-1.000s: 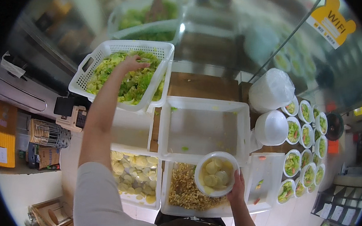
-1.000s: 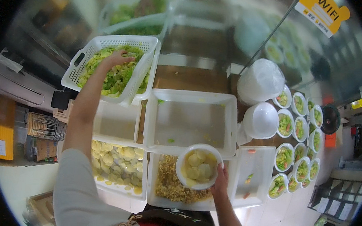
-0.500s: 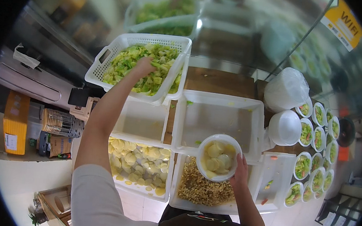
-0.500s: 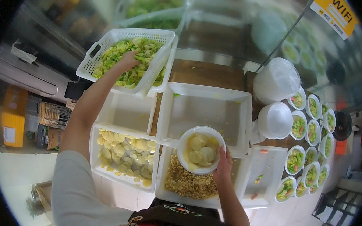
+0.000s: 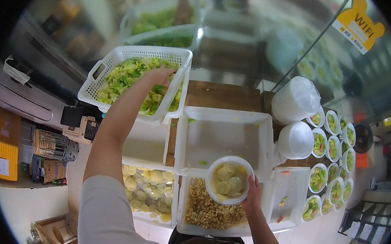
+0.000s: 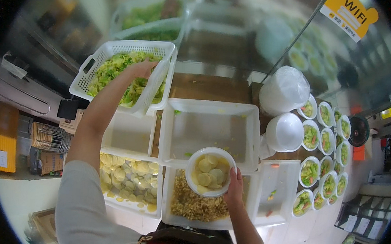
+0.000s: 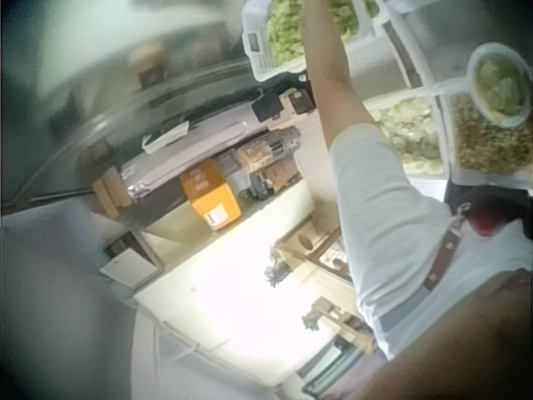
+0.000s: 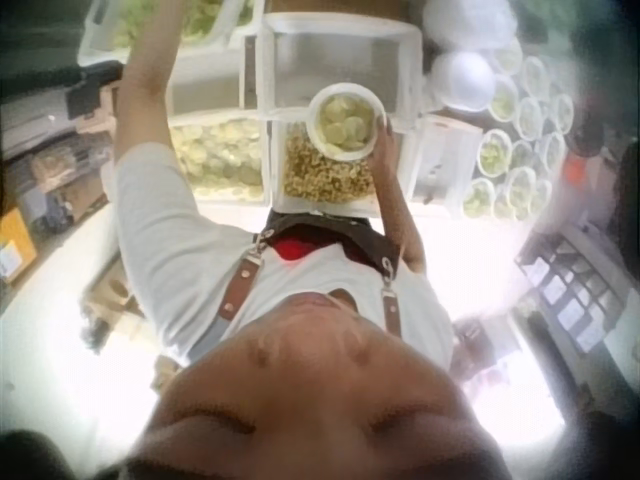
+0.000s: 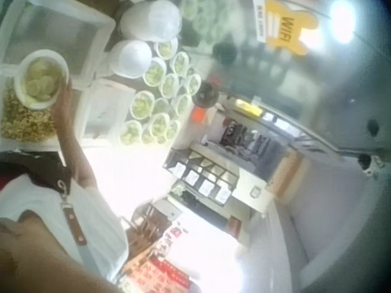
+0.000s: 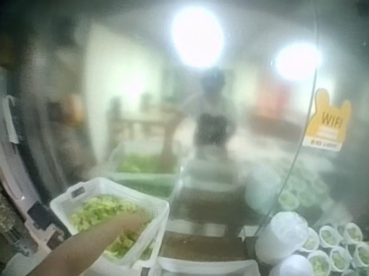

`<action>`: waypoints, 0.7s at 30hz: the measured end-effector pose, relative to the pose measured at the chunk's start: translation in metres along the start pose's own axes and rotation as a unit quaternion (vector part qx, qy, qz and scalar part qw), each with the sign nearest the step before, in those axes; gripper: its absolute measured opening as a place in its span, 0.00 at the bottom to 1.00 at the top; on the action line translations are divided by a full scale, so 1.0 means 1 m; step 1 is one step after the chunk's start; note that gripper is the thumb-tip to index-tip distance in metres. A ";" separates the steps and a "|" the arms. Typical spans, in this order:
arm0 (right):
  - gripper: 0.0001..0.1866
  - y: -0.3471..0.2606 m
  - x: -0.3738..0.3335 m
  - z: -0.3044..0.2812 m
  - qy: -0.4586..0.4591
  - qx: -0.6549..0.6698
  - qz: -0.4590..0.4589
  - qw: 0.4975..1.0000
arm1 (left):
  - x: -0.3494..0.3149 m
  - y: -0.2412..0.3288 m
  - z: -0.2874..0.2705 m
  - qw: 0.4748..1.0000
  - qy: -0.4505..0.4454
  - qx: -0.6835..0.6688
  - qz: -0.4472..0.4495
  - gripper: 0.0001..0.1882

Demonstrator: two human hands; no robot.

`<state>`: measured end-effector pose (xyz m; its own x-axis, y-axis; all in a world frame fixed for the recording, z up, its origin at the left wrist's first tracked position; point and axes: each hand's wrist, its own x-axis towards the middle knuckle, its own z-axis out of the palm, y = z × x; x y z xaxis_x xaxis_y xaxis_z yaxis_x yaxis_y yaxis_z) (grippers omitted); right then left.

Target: The person assembles multiple salads by placing bean sprouts, sliced potatoes, lettuce, and small sausages into individual white bowls. The person uses hands to scoop ingredients from containers and arrange them in bowls lined up on the counter.

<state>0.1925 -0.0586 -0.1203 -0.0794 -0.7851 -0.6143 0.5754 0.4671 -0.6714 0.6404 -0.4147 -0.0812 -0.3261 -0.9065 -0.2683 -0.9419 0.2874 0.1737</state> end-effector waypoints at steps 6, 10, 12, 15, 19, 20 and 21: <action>0.21 0.001 -0.005 0.012 0.019 0.003 0.014 1.000 | -0.020 0.026 0.010 0.987 0.143 -0.003 -0.072 0.31; 0.22 -0.002 -0.003 0.031 0.005 0.007 0.012 1.000 | -0.060 0.018 -0.023 0.970 0.158 -0.134 -0.127 0.26; 0.22 -0.007 0.000 0.043 -0.018 0.007 0.026 0.999 | -0.085 0.009 -0.039 0.943 0.175 -0.244 -0.147 0.25; 0.19 -0.029 -0.011 0.072 -0.086 0.001 0.018 0.996 | -0.141 0.046 -0.082 0.876 0.174 -0.424 -0.152 0.21; 0.16 -0.018 0.006 0.085 -0.116 0.017 0.029 0.993 | -0.210 0.149 -0.127 0.812 0.179 -0.546 -0.097 0.18; 0.16 -0.018 0.004 0.092 -0.127 0.020 0.018 0.991 | -0.227 0.173 -0.128 0.803 0.171 -0.563 -0.095 0.18; 0.15 -0.018 0.001 0.094 -0.138 0.022 0.006 0.990 | -0.240 0.201 -0.125 0.810 0.134 -0.561 -0.101 0.17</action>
<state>0.2587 -0.1059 -0.0703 0.1492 -0.8634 -0.4820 0.6101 0.4640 -0.6422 0.5389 -0.1779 0.1366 -0.0031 -0.9777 -0.2100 -0.2586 -0.2020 0.9446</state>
